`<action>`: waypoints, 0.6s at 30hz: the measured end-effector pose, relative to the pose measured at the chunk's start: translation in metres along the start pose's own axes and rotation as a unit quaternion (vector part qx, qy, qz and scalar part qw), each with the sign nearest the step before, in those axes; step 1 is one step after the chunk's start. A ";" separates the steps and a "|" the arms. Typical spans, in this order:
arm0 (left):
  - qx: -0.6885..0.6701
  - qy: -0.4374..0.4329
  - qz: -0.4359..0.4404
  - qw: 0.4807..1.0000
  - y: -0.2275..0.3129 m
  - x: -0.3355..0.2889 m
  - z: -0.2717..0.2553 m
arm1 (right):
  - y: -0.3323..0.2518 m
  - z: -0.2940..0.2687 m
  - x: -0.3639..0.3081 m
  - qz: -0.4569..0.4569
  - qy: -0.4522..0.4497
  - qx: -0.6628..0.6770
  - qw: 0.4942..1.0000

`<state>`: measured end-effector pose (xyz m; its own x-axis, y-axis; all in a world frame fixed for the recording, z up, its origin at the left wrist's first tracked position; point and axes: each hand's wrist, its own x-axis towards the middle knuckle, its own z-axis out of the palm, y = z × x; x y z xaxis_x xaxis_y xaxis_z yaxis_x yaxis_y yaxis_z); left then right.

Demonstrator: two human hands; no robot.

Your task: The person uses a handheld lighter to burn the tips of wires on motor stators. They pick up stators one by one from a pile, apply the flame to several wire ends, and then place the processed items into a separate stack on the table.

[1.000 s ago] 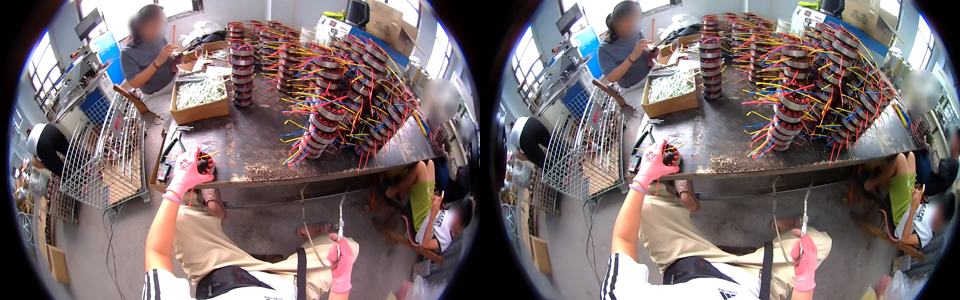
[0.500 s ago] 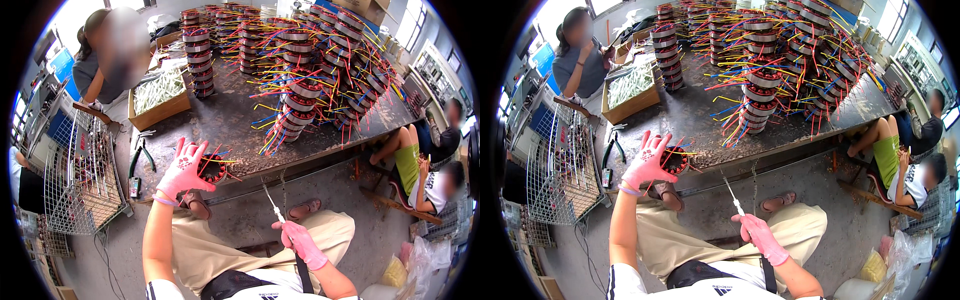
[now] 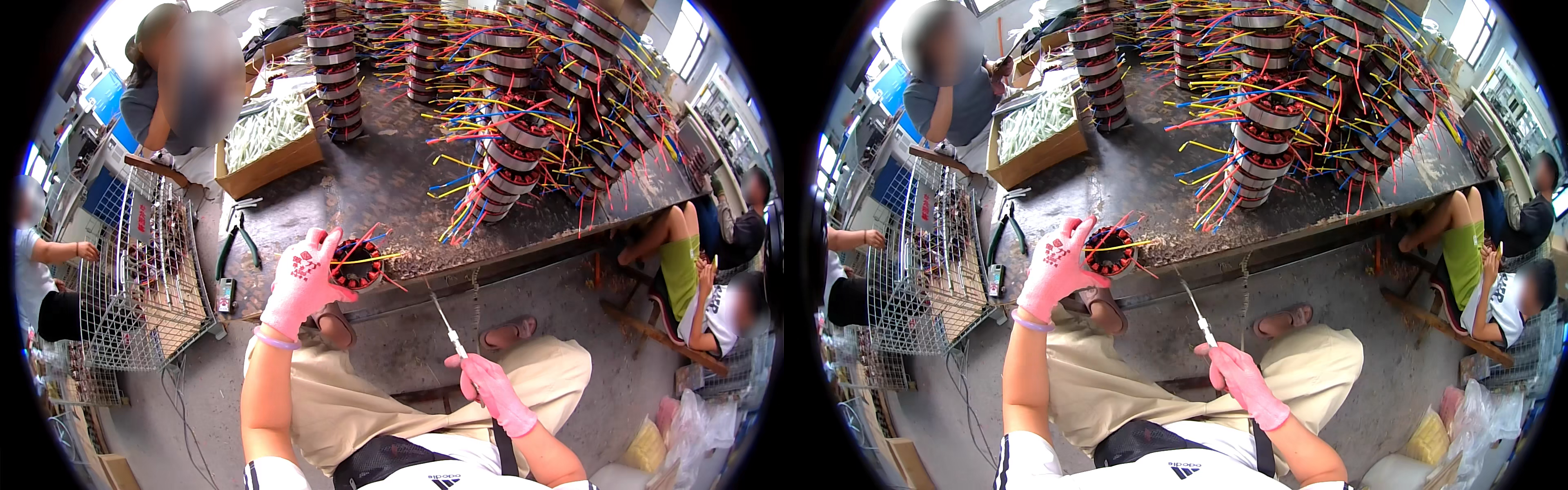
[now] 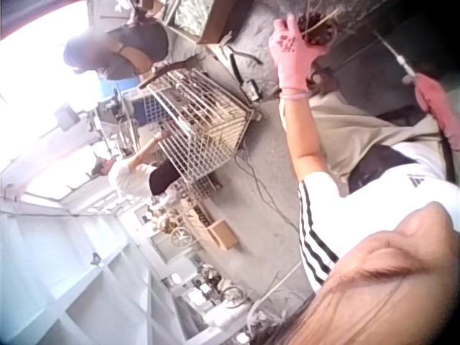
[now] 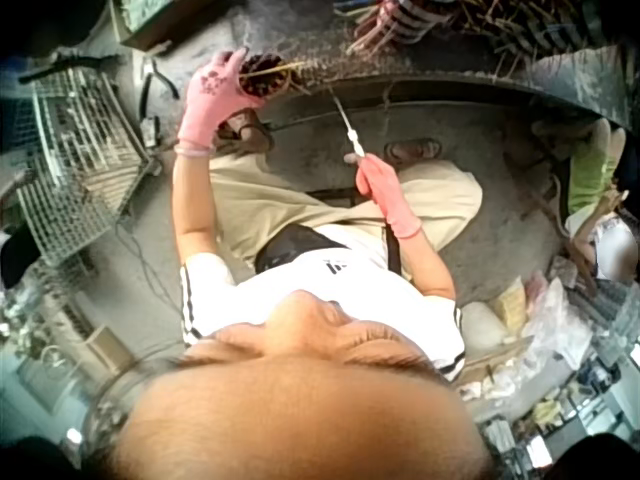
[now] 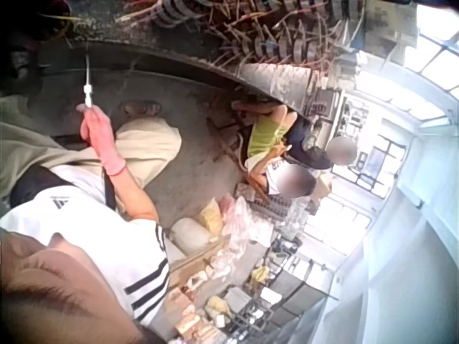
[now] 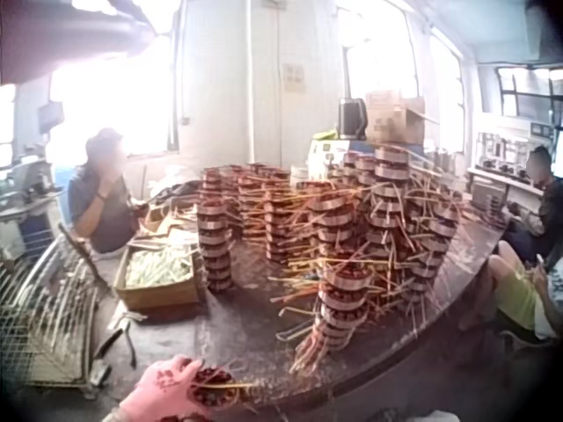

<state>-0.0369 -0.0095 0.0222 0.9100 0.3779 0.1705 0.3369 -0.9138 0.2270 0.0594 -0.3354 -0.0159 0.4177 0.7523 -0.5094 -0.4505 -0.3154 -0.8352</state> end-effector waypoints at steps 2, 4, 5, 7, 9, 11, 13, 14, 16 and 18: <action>0.010 0.005 0.017 1.000 0.000 -0.001 0.000 | 0.003 0.000 0.000 0.001 -0.001 0.005 1.000; 0.028 0.017 0.051 0.998 0.000 0.000 -0.004 | 0.004 0.001 0.001 0.000 -0.004 0.006 1.000; 0.032 0.016 0.052 0.998 -0.002 0.000 -0.004 | 0.004 0.002 0.001 -0.001 -0.005 0.010 1.000; 0.038 0.014 0.055 0.998 -0.004 0.001 -0.001 | 0.004 0.003 0.000 -0.004 -0.006 0.017 1.000; -0.015 -0.066 -0.033 0.997 0.001 0.001 -0.002 | 0.008 0.004 0.001 -0.005 -0.014 0.029 0.999; -0.034 -0.091 -0.059 0.993 0.005 0.002 -0.001 | 0.014 0.004 0.003 -0.003 -0.016 0.038 0.999; -0.017 -0.058 -0.029 0.998 0.005 0.000 0.002 | 0.018 0.004 0.005 0.000 -0.018 0.046 0.999; -0.001 -0.035 -0.009 0.999 0.008 0.001 0.006 | 0.019 0.004 0.004 0.003 -0.016 0.049 0.999; 0.034 0.012 0.029 0.999 0.013 0.004 0.015 | 0.021 0.006 0.005 0.007 -0.015 0.053 0.998; 0.028 0.031 0.033 0.999 0.017 0.005 0.029 | 0.020 0.005 0.004 0.013 -0.006 0.058 0.998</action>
<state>-0.0197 -0.0278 -0.0006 0.9151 0.3225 0.2421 0.2906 -0.9436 0.1588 0.0480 -0.3354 -0.0339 0.3952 0.7519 -0.5276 -0.5494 -0.2668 -0.7918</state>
